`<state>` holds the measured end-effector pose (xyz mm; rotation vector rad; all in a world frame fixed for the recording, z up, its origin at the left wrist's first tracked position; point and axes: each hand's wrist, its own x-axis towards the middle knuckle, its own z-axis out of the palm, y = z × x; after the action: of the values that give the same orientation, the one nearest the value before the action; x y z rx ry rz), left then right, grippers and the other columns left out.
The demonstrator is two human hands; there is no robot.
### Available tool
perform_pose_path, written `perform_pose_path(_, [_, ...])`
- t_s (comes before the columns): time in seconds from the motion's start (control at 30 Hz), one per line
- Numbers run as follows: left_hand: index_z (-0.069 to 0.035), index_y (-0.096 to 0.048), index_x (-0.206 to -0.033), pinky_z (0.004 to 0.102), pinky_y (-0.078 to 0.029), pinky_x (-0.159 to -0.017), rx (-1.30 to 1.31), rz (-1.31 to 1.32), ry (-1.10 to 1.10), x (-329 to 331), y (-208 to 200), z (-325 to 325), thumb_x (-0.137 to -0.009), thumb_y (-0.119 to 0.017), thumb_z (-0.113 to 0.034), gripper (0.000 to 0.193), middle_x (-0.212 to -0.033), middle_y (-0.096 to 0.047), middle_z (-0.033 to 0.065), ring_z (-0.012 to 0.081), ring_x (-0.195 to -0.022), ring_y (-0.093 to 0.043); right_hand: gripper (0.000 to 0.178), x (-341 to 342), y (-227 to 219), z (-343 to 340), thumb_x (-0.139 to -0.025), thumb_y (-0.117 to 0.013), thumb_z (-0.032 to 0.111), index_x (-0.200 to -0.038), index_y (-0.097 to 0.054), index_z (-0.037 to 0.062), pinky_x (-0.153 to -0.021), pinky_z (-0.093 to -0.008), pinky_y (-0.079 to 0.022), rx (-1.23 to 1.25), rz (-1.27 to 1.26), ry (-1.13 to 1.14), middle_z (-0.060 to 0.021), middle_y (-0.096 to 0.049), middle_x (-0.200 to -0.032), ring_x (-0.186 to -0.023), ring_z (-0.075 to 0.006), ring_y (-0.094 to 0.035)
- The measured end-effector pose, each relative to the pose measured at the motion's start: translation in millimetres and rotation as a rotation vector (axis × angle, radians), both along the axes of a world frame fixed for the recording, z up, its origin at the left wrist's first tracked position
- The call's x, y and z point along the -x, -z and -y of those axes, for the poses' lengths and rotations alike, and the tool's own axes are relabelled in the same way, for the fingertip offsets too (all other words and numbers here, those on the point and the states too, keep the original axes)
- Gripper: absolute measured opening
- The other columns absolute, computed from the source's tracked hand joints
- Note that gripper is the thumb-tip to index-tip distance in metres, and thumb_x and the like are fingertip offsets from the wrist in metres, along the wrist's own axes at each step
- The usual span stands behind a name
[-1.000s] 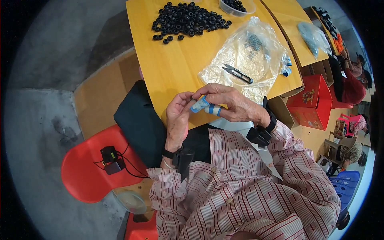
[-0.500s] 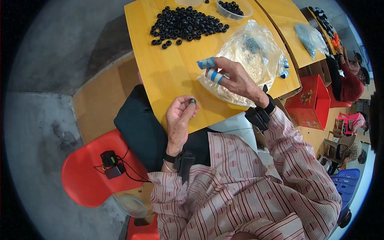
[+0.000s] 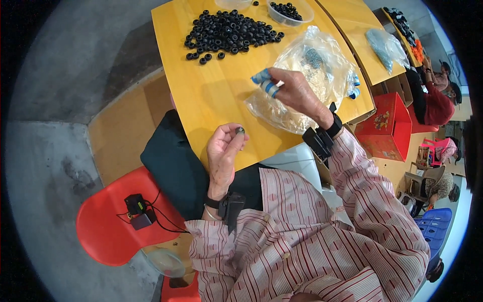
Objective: The person picks up small black rubber pieces from the table and inserts small components into them by hand.
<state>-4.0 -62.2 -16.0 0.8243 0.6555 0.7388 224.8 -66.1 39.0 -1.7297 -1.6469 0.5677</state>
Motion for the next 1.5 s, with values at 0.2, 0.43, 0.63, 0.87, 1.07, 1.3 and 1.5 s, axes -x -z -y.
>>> perform_pose_path(0.2, [-0.001,-0.057,-0.106,0.0212,-0.043,-0.068,0.011,0.004,-0.026,-0.5,-1.2,0.2,-0.087,-0.061,-0.005,0.020,-0.084,-0.062,0.0039,0.0081,-0.075,-0.056,0.031,-38.6,12.4,-38.1,-0.084,-0.061,0.007,-0.115,-0.058,0.0039,-0.069,-0.0321,-0.053,-0.134,0.088,0.130,-0.0109,-0.068,-0.097,-0.085,-0.0205,-0.066])
perform_pose_path(0.43, [-0.001,-0.056,-0.107,0.0219,-0.044,-0.069,0.018,-0.021,-0.015,-1.4,-0.7,0.3,-0.087,-0.061,-0.005,0.020,-0.087,-0.063,0.0049,0.0091,-0.078,-0.058,0.032,-63.5,22.2,-74.8,-0.079,-0.065,0.009,-0.108,-0.054,0.0032,-0.081,-0.0390,-0.048,-0.169,0.395,0.099,-0.0070,-0.067,-0.101,-0.092,-0.0292,-0.060])
perform_pose_path(0.63, [-0.001,-0.056,-0.108,0.0227,-0.044,-0.070,0.016,-0.034,-0.001,-1.3,0.5,-0.4,-0.088,-0.059,-0.004,0.021,-0.088,-0.063,0.0050,0.0101,-0.081,-0.059,0.022,-64.7,30.8,-85.4,-0.078,-0.062,0.007,-0.097,-0.052,0.0044,-0.078,-0.0409,-0.048,-0.234,0.386,0.054,-0.0080,-0.067,-0.092,-0.092,-0.0316,-0.058])
perform_pose_path(0.87, [0.000,-0.055,-0.108,0.0228,-0.044,-0.070,0.026,-0.029,0.000,-2.4,0.3,0.6,-0.088,-0.059,-0.004,0.021,-0.088,-0.063,0.0051,0.0103,-0.080,-0.058,0.024,-69.7,34.2,-93.9,-0.077,-0.061,0.008,-0.100,-0.054,0.0065,-0.076,-0.0410,-0.049,-0.156,0.499,0.030,-0.0078,-0.065,-0.091,-0.091,-0.0305,-0.057])
perform_pose_path(1.07, [0.000,-0.055,-0.108,0.0223,-0.044,-0.070,0.029,-0.010,-0.002,-4.0,0.4,1.3,-0.088,-0.059,-0.005,0.020,-0.087,-0.062,0.0048,0.0104,-0.079,-0.058,0.024,-68.0,33.9,-80.3,-0.079,-0.061,0.009,-0.102,-0.055,0.0067,-0.073,-0.0393,-0.049,-0.212,0.407,-0.004,-0.0071,-0.065,-0.089,-0.088,-0.0293,-0.058])
perform_pose_path(1.3, [0.000,-0.054,-0.107,0.0221,-0.044,-0.068,0.009,0.045,-0.166,-5.5,-3.9,-1.2,-0.089,-0.058,-0.005,0.019,-0.086,-0.063,0.0067,0.0102,-0.076,-0.058,0.043,9.9,-6.6,-13.6,-0.086,-0.064,0.012,-0.127,-0.052,0.0064,-0.072,-0.0264,-0.048,-0.082,-0.155,-0.148,-0.0036,-0.066,-0.092,-0.082,-0.0118,-0.060])
perform_pose_path(1.5, [0.000,-0.051,-0.108,0.0221,-0.045,-0.071,-0.058,0.085,-0.273,-2.2,-6.2,-4.5,-0.091,-0.056,-0.004,0.018,-0.094,-0.066,0.0116,0.0117,-0.081,-0.060,0.042,59.1,-2.1,14.8,-0.076,-0.066,0.003,-0.117,-0.056,0.0069,-0.067,-0.0336,-0.049,-0.274,0.138,-0.221,-0.0054,-0.061,-0.087,-0.079,-0.0245,-0.056])
